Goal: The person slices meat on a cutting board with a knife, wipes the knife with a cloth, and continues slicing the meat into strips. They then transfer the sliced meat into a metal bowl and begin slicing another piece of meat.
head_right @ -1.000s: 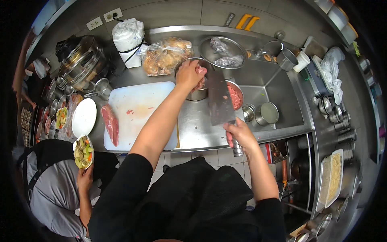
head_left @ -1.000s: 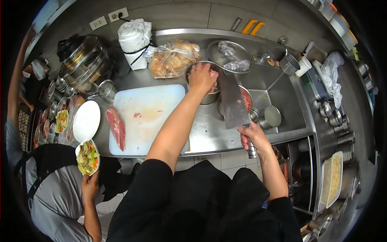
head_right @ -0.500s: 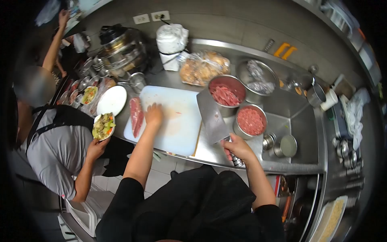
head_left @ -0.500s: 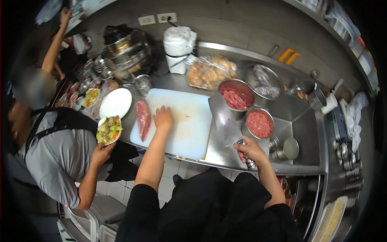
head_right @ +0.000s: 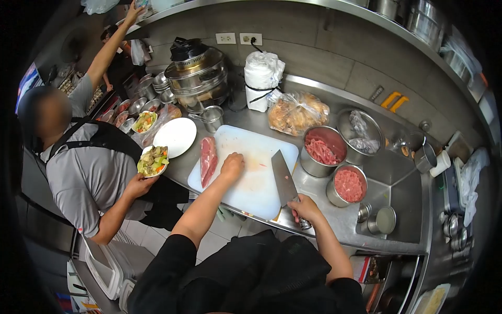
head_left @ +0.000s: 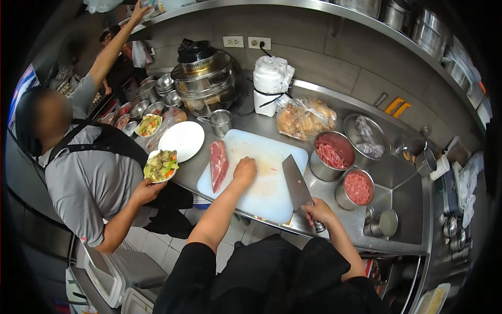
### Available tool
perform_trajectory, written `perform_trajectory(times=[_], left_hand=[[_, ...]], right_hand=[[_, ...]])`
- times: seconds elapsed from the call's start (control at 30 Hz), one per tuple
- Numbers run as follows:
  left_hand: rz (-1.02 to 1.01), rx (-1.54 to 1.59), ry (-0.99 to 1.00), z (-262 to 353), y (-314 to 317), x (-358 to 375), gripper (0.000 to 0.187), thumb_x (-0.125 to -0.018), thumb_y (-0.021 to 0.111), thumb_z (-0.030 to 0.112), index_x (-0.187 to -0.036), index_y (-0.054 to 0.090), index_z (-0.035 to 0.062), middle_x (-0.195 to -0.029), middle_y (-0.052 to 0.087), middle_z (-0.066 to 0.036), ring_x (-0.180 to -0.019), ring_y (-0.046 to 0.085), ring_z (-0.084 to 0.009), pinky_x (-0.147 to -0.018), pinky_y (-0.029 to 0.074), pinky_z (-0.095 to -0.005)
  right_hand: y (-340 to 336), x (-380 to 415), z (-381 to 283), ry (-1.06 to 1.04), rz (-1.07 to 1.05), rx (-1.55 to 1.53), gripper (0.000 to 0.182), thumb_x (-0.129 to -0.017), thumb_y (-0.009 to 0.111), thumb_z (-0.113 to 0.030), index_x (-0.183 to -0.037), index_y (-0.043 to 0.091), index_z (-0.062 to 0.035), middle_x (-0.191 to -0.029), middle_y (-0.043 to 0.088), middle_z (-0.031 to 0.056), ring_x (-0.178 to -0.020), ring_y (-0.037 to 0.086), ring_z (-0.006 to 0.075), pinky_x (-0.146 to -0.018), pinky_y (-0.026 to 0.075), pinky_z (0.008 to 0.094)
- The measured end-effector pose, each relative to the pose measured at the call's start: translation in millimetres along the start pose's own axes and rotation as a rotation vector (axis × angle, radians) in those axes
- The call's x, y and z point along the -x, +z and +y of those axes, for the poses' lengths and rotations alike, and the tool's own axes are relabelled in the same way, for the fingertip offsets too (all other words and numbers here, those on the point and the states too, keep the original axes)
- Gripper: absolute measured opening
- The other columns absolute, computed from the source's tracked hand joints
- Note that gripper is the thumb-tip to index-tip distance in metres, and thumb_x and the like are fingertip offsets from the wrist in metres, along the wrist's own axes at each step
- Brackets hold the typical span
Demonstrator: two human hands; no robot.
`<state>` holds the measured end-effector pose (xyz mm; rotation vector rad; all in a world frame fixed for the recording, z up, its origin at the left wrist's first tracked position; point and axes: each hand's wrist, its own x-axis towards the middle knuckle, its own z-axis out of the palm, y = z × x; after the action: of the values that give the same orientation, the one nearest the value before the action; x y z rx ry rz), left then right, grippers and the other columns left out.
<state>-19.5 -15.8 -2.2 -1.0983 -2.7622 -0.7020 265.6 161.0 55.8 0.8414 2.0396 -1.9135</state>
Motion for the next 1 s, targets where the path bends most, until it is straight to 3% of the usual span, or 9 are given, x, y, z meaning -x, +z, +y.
perform_trajectory(times=[0.3,0.47,0.6,0.77,0.8,0.87,0.97,1.0], left_hand=[[-0.142,0.251,0.169,36.5,7.7,-23.5,0.009,-0.086,0.063,0.014,-0.088,0.066,0.005,-0.093,0.064,-0.019,-0.091,0.062,-0.0369,-0.083,0.05,-0.0459],[-0.167,0.03,0.32,43.5,21.7,-11.8,0.009,-0.085,0.064,0.011,-0.091,0.067,0.0056,-0.098,0.064,-0.018,-0.096,0.062,-0.0342,-0.087,0.051,-0.0445],[-0.193,-0.056,0.319,48.5,26.9,-15.7,0.013,-0.086,0.062,0.011,-0.095,0.068,0.0049,-0.1,0.065,-0.017,-0.098,0.062,-0.0332,-0.089,0.051,-0.0435],[-0.227,-0.017,0.132,59.2,19.5,-32.2,0.014,-0.084,0.062,0.015,-0.09,0.065,0.0029,-0.099,0.066,-0.019,-0.092,0.064,-0.0361,-0.083,0.051,-0.0475],[-0.226,-0.016,0.139,68.9,13.5,-37.7,0.014,-0.084,0.062,0.015,-0.09,0.065,0.0029,-0.099,0.066,-0.019,-0.092,0.064,-0.0361,-0.083,0.051,-0.0475],[-0.132,0.316,0.136,98.4,-11.3,-50.8,0.014,-0.083,0.063,0.016,-0.084,0.062,0.0022,-0.09,0.066,-0.02,-0.087,0.064,-0.038,-0.078,0.05,-0.0486],[0.025,0.463,0.341,166.4,-25.1,-73.2,0.013,-0.085,0.067,0.016,-0.086,0.062,0.0043,-0.081,0.068,-0.015,-0.078,0.065,-0.0348,-0.069,0.05,-0.0435],[0.003,0.445,0.415,188.2,-22.0,-82.8,0.013,-0.086,0.067,0.017,-0.091,0.064,0.0052,-0.085,0.069,-0.016,-0.081,0.066,-0.0354,-0.071,0.051,-0.0435]], right_hand=[[7.9,16.3,6.7,0.034,0.062,-0.04,0.017,-0.091,0.061,-0.014,-0.1,0.055,-0.0013,-0.061,0.055,0.0055,-0.042,0.053,0.0159,-0.04,0.041,0.03],[6.0,14.5,9.0,0.038,0.021,-0.045,0.021,-0.092,0.061,-0.015,-0.105,0.053,-0.0005,-0.061,0.054,0.0049,-0.042,0.053,0.0156,-0.039,0.041,0.0301],[2.5,11.6,17.3,0.03,0.012,-0.042,0.021,-0.092,0.061,-0.015,-0.107,0.054,-0.0009,-0.061,0.054,0.0048,-0.042,0.053,0.0154,-0.039,0.041,0.0302],[-1.1,10.0,19.5,0.05,-0.013,-0.115,0.021,-0.093,0.06,-0.014,-0.108,0.053,-0.0012,-0.062,0.054,0.0052,-0.042,0.051,0.0153,-0.039,0.041,0.0296],[-1.7,8.6,22.0,0.047,-0.007,-0.117,0.021,-0.093,0.06,-0.014,-0.108,0.053,-0.0012,-0.062,0.054,0.0052,-0.042,0.051,0.0153,-0.039,0.041,0.0296],[-1.9,7.0,27.4,0.041,-0.023,-0.131,0.022,-0.093,0.06,-0.014,-0.109,0.053,-0.001,-0.062,0.054,0.0052,-0.042,0.051,0.0153,-0.04,0.041,0.0295],[-2.8,6.7,27.1,0.043,-0.034,-0.146,0.023,-0.093,0.059,-0.013,-0.11,0.052,-0.0005,-0.061,0.054,0.0049,-0.042,0.051,0.0151,-0.04,0.04,0.0295],[-3.0,6.1,27.8,0.042,-0.047,-0.154,0.023,-0.093,0.06,-0.013,-0.111,0.052,-0.0004,-0.061,0.054,0.0048,-0.043,0.051,0.0151,-0.04,0.04,0.0296]])
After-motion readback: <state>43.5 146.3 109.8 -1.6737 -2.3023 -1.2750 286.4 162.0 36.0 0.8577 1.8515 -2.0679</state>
